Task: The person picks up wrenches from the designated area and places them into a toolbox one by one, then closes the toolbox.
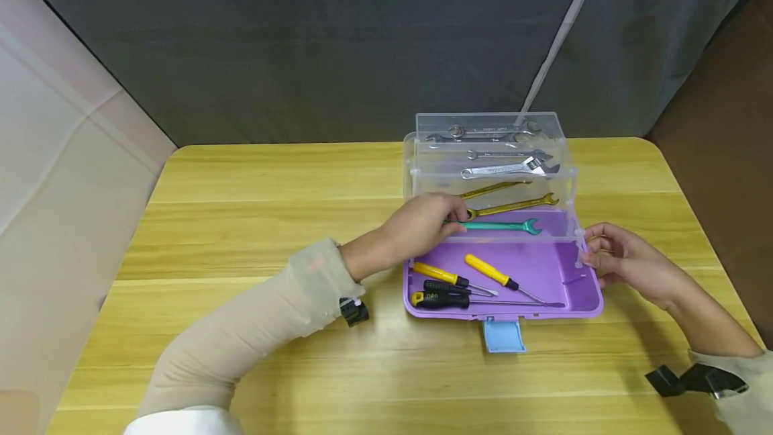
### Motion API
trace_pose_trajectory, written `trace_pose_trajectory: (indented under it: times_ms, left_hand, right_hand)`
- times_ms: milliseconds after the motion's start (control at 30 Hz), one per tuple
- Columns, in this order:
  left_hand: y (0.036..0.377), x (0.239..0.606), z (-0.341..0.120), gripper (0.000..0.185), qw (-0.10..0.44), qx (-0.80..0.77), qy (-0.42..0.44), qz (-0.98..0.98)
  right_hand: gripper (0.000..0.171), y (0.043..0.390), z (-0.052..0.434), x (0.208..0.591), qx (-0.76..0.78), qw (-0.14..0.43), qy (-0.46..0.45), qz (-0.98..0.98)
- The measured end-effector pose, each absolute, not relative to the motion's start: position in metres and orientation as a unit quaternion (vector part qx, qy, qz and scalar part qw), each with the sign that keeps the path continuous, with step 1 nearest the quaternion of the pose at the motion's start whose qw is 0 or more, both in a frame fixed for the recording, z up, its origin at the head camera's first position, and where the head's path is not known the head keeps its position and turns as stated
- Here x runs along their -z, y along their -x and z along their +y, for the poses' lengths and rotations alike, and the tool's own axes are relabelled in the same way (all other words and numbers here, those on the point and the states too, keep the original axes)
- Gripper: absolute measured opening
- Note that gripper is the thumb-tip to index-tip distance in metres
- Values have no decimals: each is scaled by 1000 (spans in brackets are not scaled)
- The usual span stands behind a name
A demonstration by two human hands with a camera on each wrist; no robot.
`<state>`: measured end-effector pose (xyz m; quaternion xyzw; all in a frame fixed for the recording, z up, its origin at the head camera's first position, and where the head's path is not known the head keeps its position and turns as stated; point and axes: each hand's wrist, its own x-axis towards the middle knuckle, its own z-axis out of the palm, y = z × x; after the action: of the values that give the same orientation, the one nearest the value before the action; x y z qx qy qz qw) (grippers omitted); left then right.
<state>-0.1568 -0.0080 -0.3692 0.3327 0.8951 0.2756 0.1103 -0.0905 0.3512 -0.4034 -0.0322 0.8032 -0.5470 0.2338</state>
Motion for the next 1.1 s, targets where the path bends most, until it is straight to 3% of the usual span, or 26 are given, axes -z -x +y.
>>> trace_pose_trajectory:
  times_ms: [1100]
  left_hand:
    - [158, 370, -10, 14, 99, -275, -346, 892]
  right_hand:
    - [25, 91, 352, 403, 544, 232, 37, 805]
